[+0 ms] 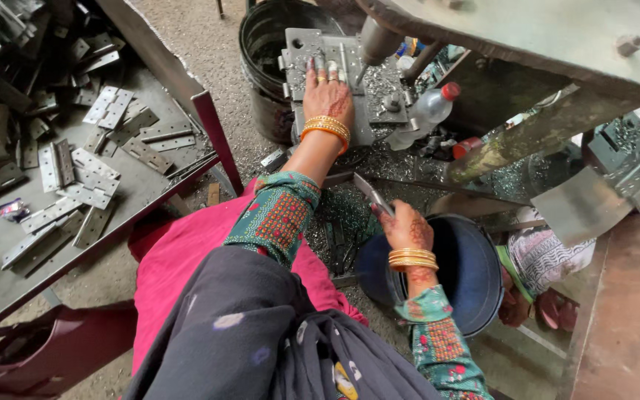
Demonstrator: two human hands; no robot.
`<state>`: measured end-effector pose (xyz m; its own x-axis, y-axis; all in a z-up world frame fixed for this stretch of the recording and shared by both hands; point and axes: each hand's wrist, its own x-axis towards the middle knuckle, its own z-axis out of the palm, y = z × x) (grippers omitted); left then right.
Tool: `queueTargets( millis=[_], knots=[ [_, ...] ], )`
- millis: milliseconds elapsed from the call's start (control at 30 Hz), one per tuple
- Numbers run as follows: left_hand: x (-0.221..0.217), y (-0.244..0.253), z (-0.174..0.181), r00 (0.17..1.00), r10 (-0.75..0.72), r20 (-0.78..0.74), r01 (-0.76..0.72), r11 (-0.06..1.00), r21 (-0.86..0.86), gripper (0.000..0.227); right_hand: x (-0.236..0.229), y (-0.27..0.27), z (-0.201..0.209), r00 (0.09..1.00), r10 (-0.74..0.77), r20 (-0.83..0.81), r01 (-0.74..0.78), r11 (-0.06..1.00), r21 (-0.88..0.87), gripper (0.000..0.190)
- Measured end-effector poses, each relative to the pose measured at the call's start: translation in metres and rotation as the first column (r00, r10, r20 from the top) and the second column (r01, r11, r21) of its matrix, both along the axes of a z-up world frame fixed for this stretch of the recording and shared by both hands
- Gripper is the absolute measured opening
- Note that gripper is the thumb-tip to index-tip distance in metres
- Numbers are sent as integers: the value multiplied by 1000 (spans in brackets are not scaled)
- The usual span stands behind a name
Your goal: The person repeatedly places small metal pieces into a manual punching machine, operates the lever to punch holes, and then removes the finished pieces. The person handles the metal pieces one at a time, placing them into a bin after processing.
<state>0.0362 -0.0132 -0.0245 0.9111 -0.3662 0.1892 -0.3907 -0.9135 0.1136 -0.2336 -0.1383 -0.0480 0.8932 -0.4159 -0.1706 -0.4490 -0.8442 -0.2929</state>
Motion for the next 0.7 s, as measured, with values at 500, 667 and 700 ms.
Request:
queueTargets(
  millis=[500,667,700],
  knots=[
    [7,-1,0,995,44,-90,-46,999,-17,47,3,-6,-4,997,15,81,-9,997,-77,47],
    [10,-7,2,995,21,-96,-24,999,-30,48,-16,10,-59,994,-106,10,103,981,165,53],
    [12,-5,4,996,22,-90,-21,1000,5,48,-14,7,-67,996,-89,8,86,983,165,53]
  ],
)
